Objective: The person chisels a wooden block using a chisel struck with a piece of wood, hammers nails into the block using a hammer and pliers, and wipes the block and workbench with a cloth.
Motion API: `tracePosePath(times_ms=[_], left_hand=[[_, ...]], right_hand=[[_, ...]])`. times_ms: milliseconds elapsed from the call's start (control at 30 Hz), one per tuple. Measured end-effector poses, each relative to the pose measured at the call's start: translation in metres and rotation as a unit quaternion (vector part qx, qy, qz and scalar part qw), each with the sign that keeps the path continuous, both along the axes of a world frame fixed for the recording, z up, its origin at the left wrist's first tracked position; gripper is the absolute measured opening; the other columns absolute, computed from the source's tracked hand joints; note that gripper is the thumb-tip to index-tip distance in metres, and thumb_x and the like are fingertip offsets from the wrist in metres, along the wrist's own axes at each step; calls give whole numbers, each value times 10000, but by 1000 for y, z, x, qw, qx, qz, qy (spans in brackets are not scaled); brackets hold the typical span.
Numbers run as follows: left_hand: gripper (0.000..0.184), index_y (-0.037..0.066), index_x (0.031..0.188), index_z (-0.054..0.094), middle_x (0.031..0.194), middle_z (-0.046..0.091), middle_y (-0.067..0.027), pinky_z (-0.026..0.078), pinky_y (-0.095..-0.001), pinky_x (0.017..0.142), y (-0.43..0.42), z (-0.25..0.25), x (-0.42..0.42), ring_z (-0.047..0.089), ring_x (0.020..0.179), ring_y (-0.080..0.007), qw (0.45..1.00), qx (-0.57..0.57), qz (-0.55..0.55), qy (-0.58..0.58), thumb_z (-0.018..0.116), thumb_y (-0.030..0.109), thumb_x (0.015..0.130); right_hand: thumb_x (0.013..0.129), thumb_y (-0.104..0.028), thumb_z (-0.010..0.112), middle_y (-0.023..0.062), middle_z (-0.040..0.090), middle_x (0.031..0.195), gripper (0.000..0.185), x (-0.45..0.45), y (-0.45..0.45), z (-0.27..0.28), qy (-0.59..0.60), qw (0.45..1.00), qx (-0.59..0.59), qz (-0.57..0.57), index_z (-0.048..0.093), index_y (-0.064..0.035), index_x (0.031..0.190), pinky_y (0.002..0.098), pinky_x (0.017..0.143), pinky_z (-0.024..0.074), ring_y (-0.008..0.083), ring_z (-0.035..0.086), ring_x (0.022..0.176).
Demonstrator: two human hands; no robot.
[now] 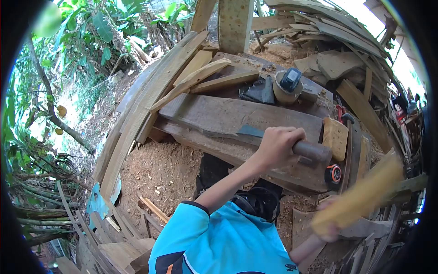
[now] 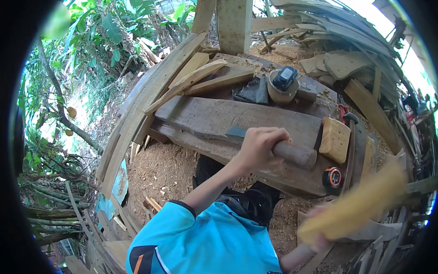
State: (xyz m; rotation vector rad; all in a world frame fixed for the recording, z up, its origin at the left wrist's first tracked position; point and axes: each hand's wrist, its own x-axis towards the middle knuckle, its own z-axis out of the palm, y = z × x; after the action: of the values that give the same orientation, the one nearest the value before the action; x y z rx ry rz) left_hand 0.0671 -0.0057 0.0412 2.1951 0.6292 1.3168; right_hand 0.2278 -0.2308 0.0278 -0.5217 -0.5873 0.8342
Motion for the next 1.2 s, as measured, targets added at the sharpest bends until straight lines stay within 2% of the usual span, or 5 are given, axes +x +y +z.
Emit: tracePosePath(times_ms=[467, 600, 1000, 1100, 1200], left_hand=[[178, 89, 747, 562, 683, 590, -69, 450, -350, 551, -7, -4, 4, 590, 634, -274, 997, 27, 49, -49, 686, 87, 619], [144, 94, 742, 553, 662, 583, -61, 443, -348, 540, -9, -10, 8, 585, 615, -268, 997, 29, 63, -38, 679, 105, 672], [248, 134, 745, 544, 677, 583, -13, 454, -345, 586, -20, -46, 28, 592, 658, -218, 993, 59, 68, 71, 662, 93, 531], [254, 137, 747, 544, 687, 584, -12, 446, -347, 586, -8, -48, 31, 583, 654, -223, 990, 86, 83, 80, 666, 95, 529], [246, 134, 743, 549, 686, 580, -17, 433, -348, 584, -12, -47, 18, 566, 644, -224, 991, 70, 60, 97, 668, 96, 531]], right_hand=[[604, -236, 647, 189, 401, 1116, 710, 5, 7, 47, -87, 966, 230, -86, 353, -28, 1216, 332, 878, 349, 254, 419, 1031], [726, -253, 599, 192, 461, 1004, 626, -30, 15, 6, -237, 968, -77, 29, 332, -5, 1236, 340, 717, 451, 239, 499, 877], [728, -277, 609, 150, 434, 1074, 650, -18, -20, -51, 217, 974, -38, 47, 316, -3, 1240, 373, 832, 384, 245, 437, 957], [721, -307, 624, 186, 483, 980, 672, -42, -10, -39, -174, 959, -223, 17, 326, 4, 1237, 323, 643, 465, 246, 530, 764], [729, -376, 611, 197, 465, 1011, 727, -20, -39, -54, -118, 976, -184, -7, 296, 24, 1249, 317, 659, 462, 252, 530, 801]])
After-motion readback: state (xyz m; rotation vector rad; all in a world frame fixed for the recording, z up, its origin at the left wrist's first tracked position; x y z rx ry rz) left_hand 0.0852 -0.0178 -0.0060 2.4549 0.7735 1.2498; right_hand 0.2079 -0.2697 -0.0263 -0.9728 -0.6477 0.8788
